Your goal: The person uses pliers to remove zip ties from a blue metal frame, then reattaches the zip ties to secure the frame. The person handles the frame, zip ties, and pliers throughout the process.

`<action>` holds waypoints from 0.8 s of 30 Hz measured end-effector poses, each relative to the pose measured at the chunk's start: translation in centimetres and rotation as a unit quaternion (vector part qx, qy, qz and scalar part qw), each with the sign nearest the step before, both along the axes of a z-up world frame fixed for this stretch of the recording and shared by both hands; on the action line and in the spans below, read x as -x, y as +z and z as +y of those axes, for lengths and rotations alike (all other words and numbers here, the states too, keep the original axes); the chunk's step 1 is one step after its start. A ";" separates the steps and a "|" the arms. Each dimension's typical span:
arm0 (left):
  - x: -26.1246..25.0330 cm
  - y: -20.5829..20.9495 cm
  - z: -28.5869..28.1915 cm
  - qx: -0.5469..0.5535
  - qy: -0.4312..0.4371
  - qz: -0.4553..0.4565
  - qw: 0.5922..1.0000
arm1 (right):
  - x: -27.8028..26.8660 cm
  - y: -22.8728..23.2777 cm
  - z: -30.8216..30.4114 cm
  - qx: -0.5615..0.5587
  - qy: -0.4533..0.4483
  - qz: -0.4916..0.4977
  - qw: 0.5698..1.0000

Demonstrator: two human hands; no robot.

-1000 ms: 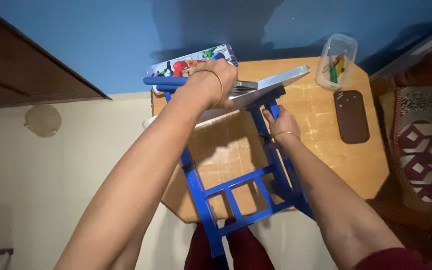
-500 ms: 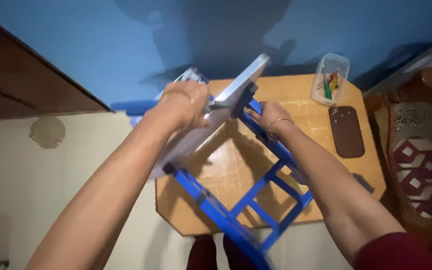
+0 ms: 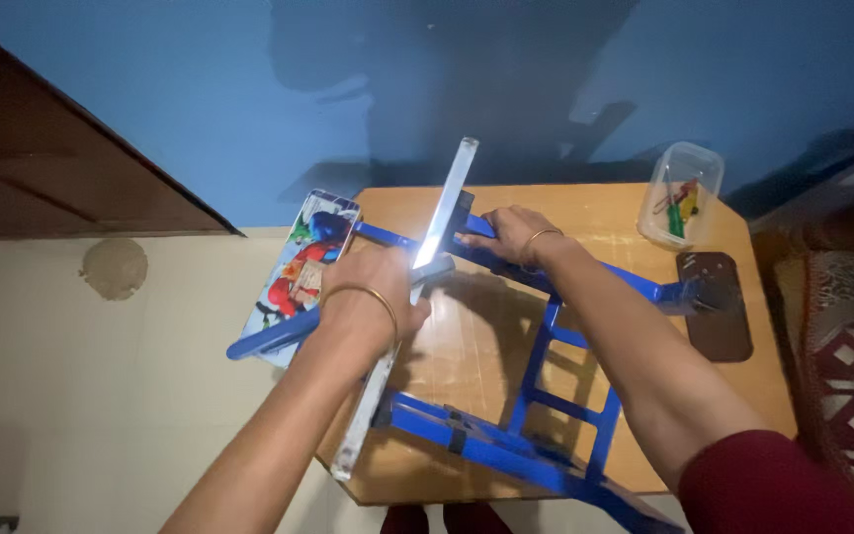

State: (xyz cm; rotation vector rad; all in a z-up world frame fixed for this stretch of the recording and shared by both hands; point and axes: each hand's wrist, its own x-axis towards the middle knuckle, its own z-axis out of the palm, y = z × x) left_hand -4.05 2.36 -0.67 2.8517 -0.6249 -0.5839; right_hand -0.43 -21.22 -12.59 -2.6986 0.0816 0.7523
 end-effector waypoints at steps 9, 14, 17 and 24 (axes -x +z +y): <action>-1.0 -0.5 -0.6 -0.034 0.078 0.025 0.996 | -4.7 -3.7 -0.6 -0.048 0.100 -0.047 0.993; -2.3 -0.9 -1.5 -0.032 0.112 0.038 0.993 | -6.6 -4.4 -0.8 0.009 0.080 -0.004 0.997; -2.8 -1.2 -2.0 -0.001 0.126 0.014 0.992 | -7.7 -3.9 -1.5 0.016 0.110 -0.036 0.993; -3.3 -1.9 -3.1 0.016 0.138 0.001 0.990 | -8.6 -3.7 -1.3 0.037 0.067 0.006 0.997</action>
